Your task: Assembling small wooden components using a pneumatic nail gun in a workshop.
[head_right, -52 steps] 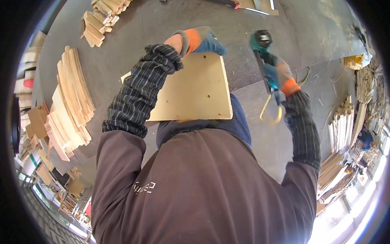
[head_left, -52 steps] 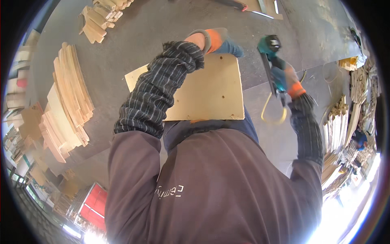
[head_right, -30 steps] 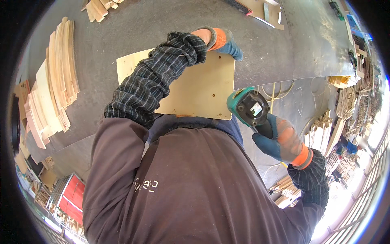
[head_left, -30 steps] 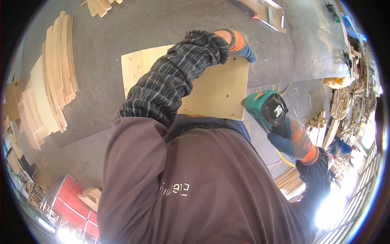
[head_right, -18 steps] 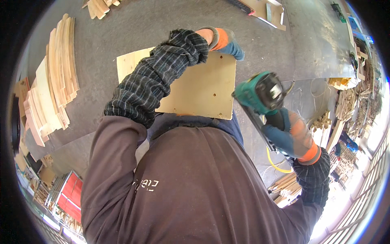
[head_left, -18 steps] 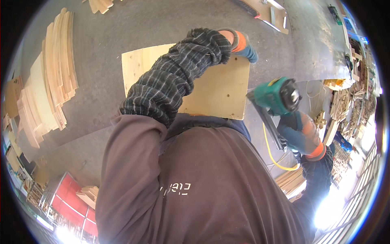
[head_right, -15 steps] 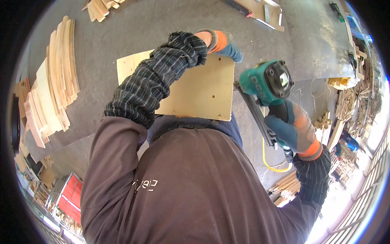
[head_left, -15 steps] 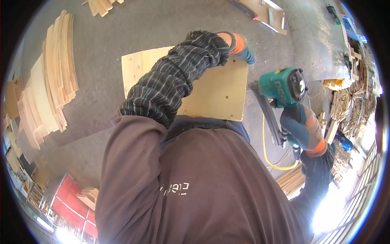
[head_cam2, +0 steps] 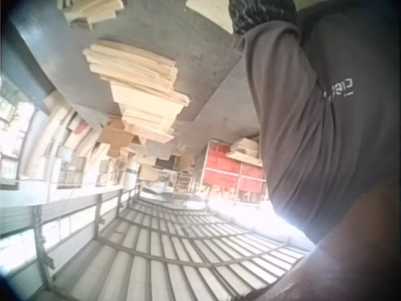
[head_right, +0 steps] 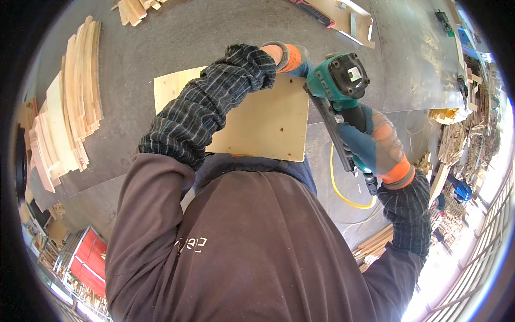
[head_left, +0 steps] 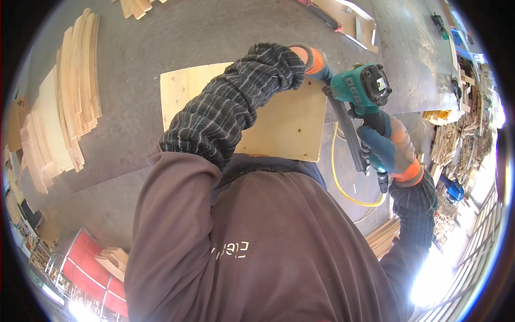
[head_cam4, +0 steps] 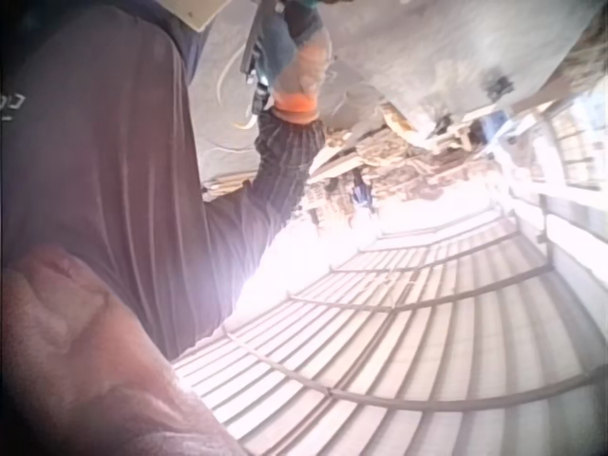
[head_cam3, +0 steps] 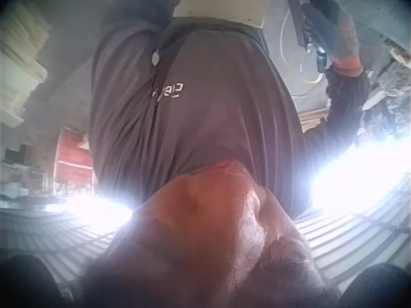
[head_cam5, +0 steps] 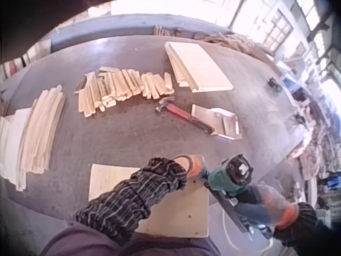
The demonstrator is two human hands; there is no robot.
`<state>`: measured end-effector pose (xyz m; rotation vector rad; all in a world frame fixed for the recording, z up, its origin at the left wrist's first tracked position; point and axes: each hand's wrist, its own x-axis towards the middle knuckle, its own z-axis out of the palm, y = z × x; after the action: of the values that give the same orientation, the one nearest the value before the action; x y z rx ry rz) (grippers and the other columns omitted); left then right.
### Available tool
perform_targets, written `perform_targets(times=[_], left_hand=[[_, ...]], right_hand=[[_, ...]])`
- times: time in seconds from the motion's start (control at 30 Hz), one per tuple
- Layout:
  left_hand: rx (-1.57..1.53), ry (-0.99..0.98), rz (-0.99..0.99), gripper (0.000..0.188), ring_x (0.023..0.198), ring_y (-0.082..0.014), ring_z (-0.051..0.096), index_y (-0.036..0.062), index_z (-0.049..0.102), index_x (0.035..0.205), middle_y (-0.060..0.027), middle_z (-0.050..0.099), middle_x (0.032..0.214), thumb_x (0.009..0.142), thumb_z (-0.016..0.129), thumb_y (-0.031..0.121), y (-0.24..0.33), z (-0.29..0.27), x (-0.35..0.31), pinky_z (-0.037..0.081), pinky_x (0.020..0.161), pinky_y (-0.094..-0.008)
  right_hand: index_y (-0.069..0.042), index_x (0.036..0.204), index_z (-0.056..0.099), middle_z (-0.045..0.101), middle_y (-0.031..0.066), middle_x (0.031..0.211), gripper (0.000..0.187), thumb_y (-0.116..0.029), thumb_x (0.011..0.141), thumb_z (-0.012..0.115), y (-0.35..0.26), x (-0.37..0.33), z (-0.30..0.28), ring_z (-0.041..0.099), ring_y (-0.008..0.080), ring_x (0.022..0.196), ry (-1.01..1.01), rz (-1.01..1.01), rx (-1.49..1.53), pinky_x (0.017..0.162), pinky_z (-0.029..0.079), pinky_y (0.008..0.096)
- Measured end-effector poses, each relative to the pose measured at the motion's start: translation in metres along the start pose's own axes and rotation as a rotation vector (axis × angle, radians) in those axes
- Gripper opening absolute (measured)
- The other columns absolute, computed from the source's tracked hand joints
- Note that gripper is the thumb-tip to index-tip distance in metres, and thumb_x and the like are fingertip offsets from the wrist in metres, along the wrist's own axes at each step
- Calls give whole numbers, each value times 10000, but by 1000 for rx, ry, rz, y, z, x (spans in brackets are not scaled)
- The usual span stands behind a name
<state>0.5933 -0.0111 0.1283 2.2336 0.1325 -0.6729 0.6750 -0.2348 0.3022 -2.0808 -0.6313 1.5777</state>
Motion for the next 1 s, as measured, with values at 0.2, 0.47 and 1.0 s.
perform_targets(times=[0.2, 0.47, 1.0], left_hand=[[-139, 52, -93, 419, 1009, -303, 728, 57, 779, 1170, -133, 779, 1157, 933, 706, 395, -2, -4, -2, 553, 861, -419], [-294, 119, -270, 556, 1080, -336, 723, 8, 780, 1151, -160, 774, 1192, 906, 724, 504, -21, -17, -14, 547, 918, -441], [170, 1370, -476, 405, 1305, -428, 576, 60, 675, 1296, -205, 641, 1382, 975, 634, 305, -139, 120, -23, 431, 1127, -537]], right_hand=[[-29, 1269, 645, 589, -45, 821, 304, -114, 978, 619, -4, 1, 3, 510, 37, 688, -31, -7, -13, 588, 430, 240], [-53, 1212, 655, 575, -25, 785, 253, -119, 968, 647, 13, 3, -19, 529, 56, 648, 60, -4, 135, 556, 419, 237], [-32, 1181, 713, 629, -32, 809, 310, -221, 936, 707, 67, 160, 10, 540, 77, 696, 35, -190, 110, 618, 459, 284]])
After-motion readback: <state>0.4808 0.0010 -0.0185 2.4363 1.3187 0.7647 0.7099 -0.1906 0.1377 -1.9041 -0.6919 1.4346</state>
